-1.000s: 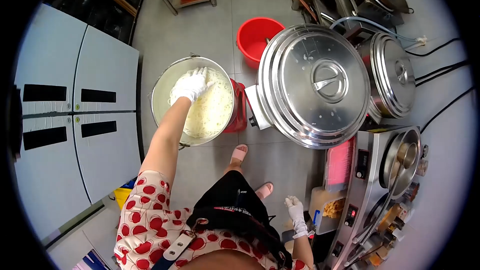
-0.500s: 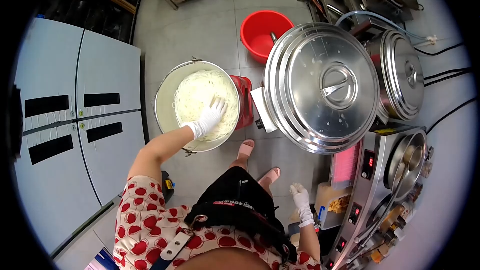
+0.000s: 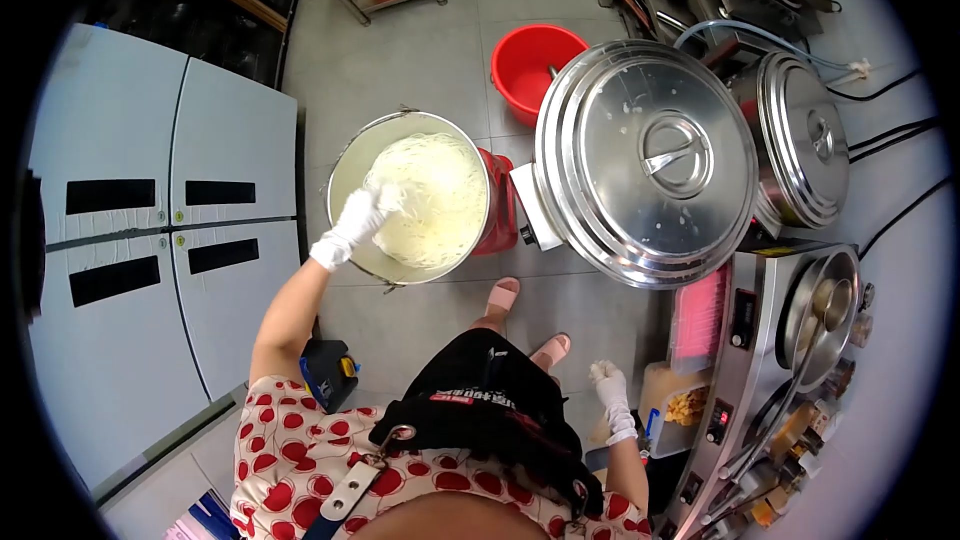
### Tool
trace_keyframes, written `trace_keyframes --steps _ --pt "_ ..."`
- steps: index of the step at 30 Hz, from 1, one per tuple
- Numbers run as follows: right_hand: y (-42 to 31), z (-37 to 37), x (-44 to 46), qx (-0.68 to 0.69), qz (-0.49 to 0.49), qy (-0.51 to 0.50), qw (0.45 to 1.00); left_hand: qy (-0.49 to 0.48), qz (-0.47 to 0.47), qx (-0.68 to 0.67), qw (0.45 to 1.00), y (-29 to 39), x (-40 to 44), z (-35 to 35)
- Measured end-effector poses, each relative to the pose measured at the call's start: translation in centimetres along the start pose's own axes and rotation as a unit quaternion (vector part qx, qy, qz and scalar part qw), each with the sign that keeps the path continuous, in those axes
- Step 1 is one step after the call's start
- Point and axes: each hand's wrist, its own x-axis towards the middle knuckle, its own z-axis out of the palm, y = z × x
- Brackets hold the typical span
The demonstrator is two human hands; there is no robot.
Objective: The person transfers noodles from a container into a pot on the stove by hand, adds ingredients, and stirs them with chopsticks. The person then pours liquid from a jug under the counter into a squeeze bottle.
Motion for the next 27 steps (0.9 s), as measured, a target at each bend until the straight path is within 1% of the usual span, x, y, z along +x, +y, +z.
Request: trace_keyframes --steps 2,3,5,6,8,10,11,12,14,15,16,18,20,21,22,23,24,25,26,27 --pt "0.0 0.0 0.3 -0.009 -0.019 -0.008 1.0 0.02 -0.037 -0.113 0.993 0.8 -0.6 -3.8" --pt "0.5 0.1 0.8 -0.009 -0.037 -0.005 0.999 0.03 -0.03 -0.112 0.993 2.5 -1.0 -6.4" --pt "0.3 -0.1 1.1 -0.005 -0.036 -0.01 0.999 0.05 -0.005 -0.113 0.992 5.5 -1.7 -10.8" --pt "0.3 -0.2 1.1 -0.004 -0.036 -0.012 0.999 0.037 -0.031 -0.209 0.977 7.6 -2.4 -13.1" --pt "0.3 -0.3 1.2 -0.019 -0.05 -0.003 0.999 0.098 0.029 -0.143 0.984 8.2 -2.7 -15.6" --pt "0.6 -0.4 1.3 -0.039 -0.061 0.005 0.997 0.106 0.021 -0.176 0.979 11.3 -3.5 -19.2" --pt "0.8 -0.6 1.2 -0.052 -0.065 0.008 0.996 0.126 0.032 -0.188 0.974 12.6 -4.0 -20.7" --pt "1.1 -0.7 1.2 -0.065 -0.07 0.012 0.995 0.141 0.029 -0.206 0.968 12.9 -4.1 -21.7" --pt "1.7 -0.7 1.0 -0.059 -0.06 0.017 0.996 0.165 0.067 -0.224 0.958 14.0 -4.8 -23.8" --pt "2.1 -0.7 1.0 -0.056 -0.055 0.019 0.997 0.184 0.08 -0.265 0.943 13.8 -4.8 -24.1" --pt "2.5 -0.7 1.0 -0.055 -0.052 0.017 0.997 0.161 0.092 -0.254 0.949 13.5 -4.9 -24.9" --pt "3.5 -0.7 1.2 -0.052 -0.043 0.013 0.998 0.147 0.073 -0.272 0.948 14.4 -5.2 -24.5" --pt "4.1 -0.9 1.0 -0.077 -0.045 0.014 0.996 0.103 0.053 -0.251 0.961 15.6 -5.2 -22.7" --pt "4.1 -0.8 0.9 -0.09 -0.046 0.014 0.995 0.056 0.041 -0.234 0.97 15.2 -5.1 -21.3" --pt "4.0 -0.7 0.7 -0.077 -0.037 0.017 0.996 0.009 -0.007 -0.243 0.97 14.5 -4.6 -18.8" --pt "4.0 -0.7 0.4 -0.065 -0.027 0.019 0.997 -0.072 -0.02 -0.299 0.951 13.6 -4.9 -16.2" --pt "3.8 -0.6 0.3 -0.053 -0.018 0.022 0.998 -0.117 -0.021 -0.262 0.958 11.6 -4.7 -12.7" --pt "3.8 -0.5 0.2 -0.052 -0.018 0.021 0.998 -0.188 -0.022 -0.259 0.947 9.3 -4.4 -8.9" --pt "3.9 -0.6 0.1 -0.051 -0.019 0.021 0.998 -0.249 -0.088 -0.209 0.942 8.2 -4.1 -6.1" --pt "4.1 -0.6 0.1 -0.051 -0.018 0.021 0.998 -0.176 0.004 -0.044 0.983 5.8 -3.9 -2.3"
